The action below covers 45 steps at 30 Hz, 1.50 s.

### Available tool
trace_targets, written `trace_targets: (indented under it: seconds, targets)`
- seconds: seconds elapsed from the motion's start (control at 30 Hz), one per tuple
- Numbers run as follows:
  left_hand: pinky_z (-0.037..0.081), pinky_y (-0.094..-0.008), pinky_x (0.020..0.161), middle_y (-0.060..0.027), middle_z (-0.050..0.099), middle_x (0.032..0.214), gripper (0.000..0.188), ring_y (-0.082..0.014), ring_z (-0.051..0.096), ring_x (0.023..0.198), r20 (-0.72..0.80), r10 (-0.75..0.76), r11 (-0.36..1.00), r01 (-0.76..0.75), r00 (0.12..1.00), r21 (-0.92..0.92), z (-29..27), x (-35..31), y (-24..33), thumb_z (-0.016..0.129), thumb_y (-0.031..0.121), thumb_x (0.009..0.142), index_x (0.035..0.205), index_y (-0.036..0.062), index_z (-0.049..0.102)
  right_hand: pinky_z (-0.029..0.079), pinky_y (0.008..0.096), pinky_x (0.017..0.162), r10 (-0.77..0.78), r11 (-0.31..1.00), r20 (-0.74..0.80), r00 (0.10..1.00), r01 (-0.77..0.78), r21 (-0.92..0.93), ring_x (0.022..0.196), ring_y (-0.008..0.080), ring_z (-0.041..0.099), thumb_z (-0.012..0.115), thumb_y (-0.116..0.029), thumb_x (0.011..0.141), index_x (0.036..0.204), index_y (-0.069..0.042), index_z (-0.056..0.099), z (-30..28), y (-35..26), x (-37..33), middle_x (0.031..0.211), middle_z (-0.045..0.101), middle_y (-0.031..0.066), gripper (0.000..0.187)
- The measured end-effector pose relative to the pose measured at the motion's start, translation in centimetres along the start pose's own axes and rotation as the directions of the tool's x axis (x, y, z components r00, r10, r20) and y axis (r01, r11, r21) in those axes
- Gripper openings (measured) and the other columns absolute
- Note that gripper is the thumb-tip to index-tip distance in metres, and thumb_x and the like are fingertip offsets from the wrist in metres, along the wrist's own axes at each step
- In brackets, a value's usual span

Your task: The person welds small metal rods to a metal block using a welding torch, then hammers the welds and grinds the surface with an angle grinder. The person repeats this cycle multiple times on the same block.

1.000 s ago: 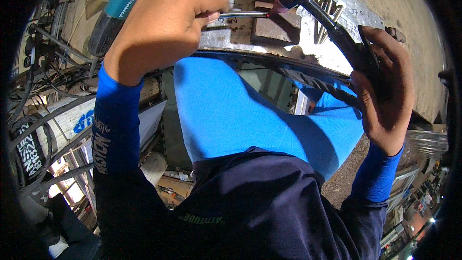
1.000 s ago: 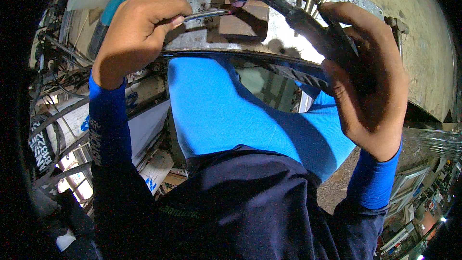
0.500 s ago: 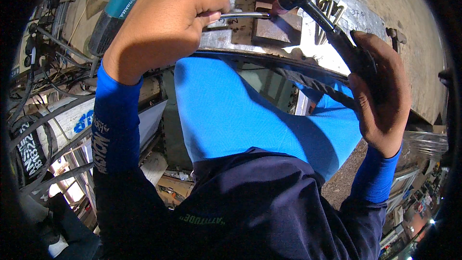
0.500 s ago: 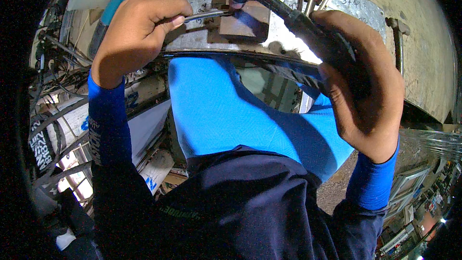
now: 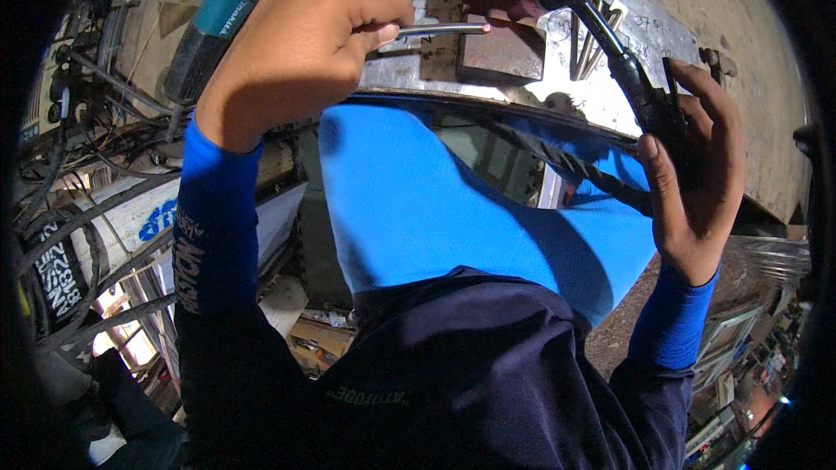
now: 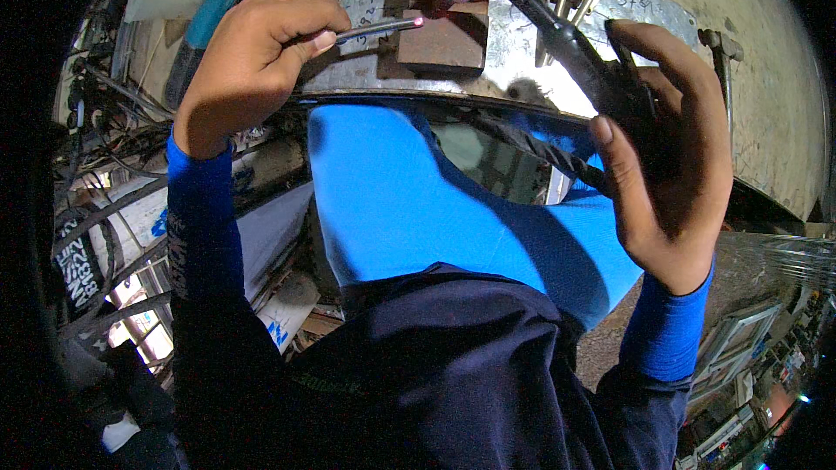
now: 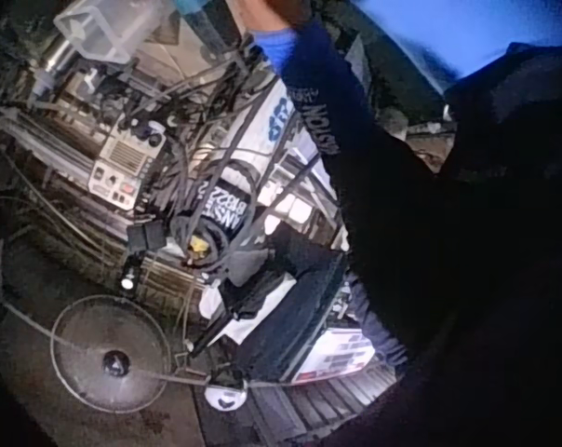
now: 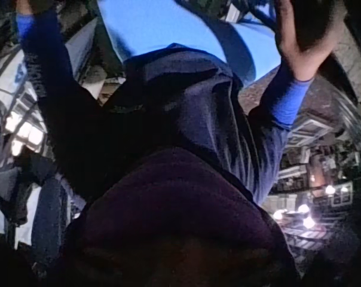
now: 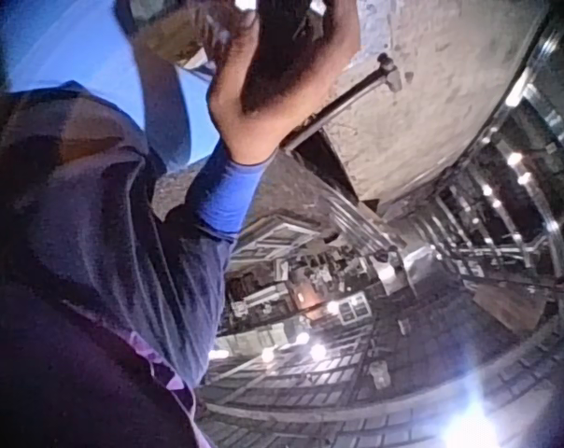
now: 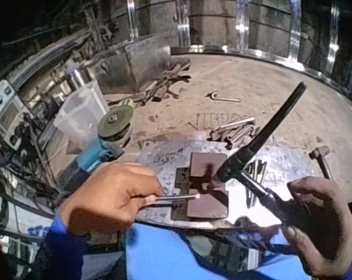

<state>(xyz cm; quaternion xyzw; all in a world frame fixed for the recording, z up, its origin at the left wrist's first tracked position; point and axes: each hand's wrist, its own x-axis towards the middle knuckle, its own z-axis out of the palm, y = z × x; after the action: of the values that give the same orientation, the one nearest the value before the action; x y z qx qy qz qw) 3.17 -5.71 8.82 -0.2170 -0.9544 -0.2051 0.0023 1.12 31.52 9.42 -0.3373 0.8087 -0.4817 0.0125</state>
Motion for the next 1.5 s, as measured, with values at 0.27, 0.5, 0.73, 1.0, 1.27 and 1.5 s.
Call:
trace_targets:
  seconds: [0.27, 0.5, 0.73, 1.0, 1.27, 1.5]
  targets:
    - [0.049, -0.0373, 0.081, -0.0149, 0.065, 0.089, 0.015, -0.0257, 0.064, 0.086, 0.054, -0.085, 0.937, 0.098, 0.995, -0.334, 1.2, -0.1, -0.1, 0.064, 0.009, 0.097, 0.101, -0.0043, 0.069, 0.049, 0.0368, 0.108, 0.127, 0.990, -0.128, 0.984, -0.118, 0.075, 0.126, 0.0248, 0.063, 0.067, 0.006, 0.097, 0.151, 0.005, 0.046, 0.5, -0.5, -1.5, 0.151, 0.056, 0.0203, 0.058]
    - [0.054, -0.0316, 0.088, -0.0101, 0.077, 0.102, 0.018, -0.0192, 0.070, 0.093, -0.040, -0.264, 0.778, 0.189, 0.964, -0.599, 3.8, -1.5, -0.7, 0.079, 0.006, 0.090, 0.106, -0.0012, 0.077, 0.049, 0.0338, 0.104, 0.107, 0.990, -0.194, 0.975, -0.085, 0.116, 0.119, 0.0221, 0.064, 0.068, 0.006, 0.095, 0.148, 0.005, 0.049, 1.6, -0.3, -2.0, 0.147, 0.058, 0.0179, 0.056]
    - [0.051, -0.0317, 0.088, -0.0107, 0.073, 0.100, 0.014, -0.0185, 0.066, 0.095, -0.074, -0.226, 0.798, 0.141, 0.971, -0.587, 5.5, -2.0, -1.0, 0.070, 0.008, 0.096, 0.103, -0.0038, 0.074, 0.048, 0.0340, 0.106, 0.090, 0.984, -0.245, 0.965, -0.048, 0.174, 0.122, 0.0222, 0.063, 0.067, 0.006, 0.095, 0.147, 0.005, 0.051, 3.2, -0.6, -1.8, 0.144, 0.059, 0.0165, 0.055]
    - [0.046, -0.0299, 0.086, -0.0081, 0.064, 0.094, 0.017, -0.0166, 0.058, 0.091, 0.003, -0.251, 0.734, 0.192, 0.968, -0.652, 5.5, -2.0, -0.3, 0.063, 0.013, 0.100, 0.105, -0.0028, 0.068, 0.048, 0.0320, 0.103, 0.201, 0.948, -0.211, 0.957, -0.136, 0.286, 0.118, 0.0193, 0.062, 0.066, 0.005, 0.094, 0.147, 0.003, 0.051, 3.7, -0.9, -2.3, 0.141, 0.060, 0.0143, 0.055]
    - [0.045, -0.0284, 0.085, -0.0036, 0.064, 0.093, 0.019, -0.0122, 0.055, 0.091, 0.043, -0.269, 0.707, 0.228, 0.962, -0.669, 5.1, -2.1, 0.0, 0.062, 0.017, 0.102, 0.106, -0.0011, 0.067, 0.048, 0.0281, 0.094, 0.276, 0.924, -0.184, 0.943, -0.207, 0.323, 0.104, 0.0138, 0.061, 0.066, 0.001, 0.096, 0.148, 0.002, 0.050, 4.2, -1.0, -2.3, 0.129, 0.063, 0.0116, 0.055]
    - [0.040, -0.0256, 0.077, 0.0000, 0.060, 0.092, 0.026, -0.0090, 0.050, 0.084, 0.031, -0.261, 0.730, 0.218, 0.965, -0.648, 5.1, -2.0, 0.0, 0.063, 0.026, 0.104, 0.100, 0.0013, 0.067, 0.046, 0.0255, 0.086, 0.491, 0.752, -0.067, 0.869, -0.383, 0.537, 0.095, 0.0114, 0.059, 0.071, -0.002, 0.096, 0.150, 0.000, 0.049, 3.8, -1.4, -1.8, 0.109, 0.068, 0.0099, 0.058]
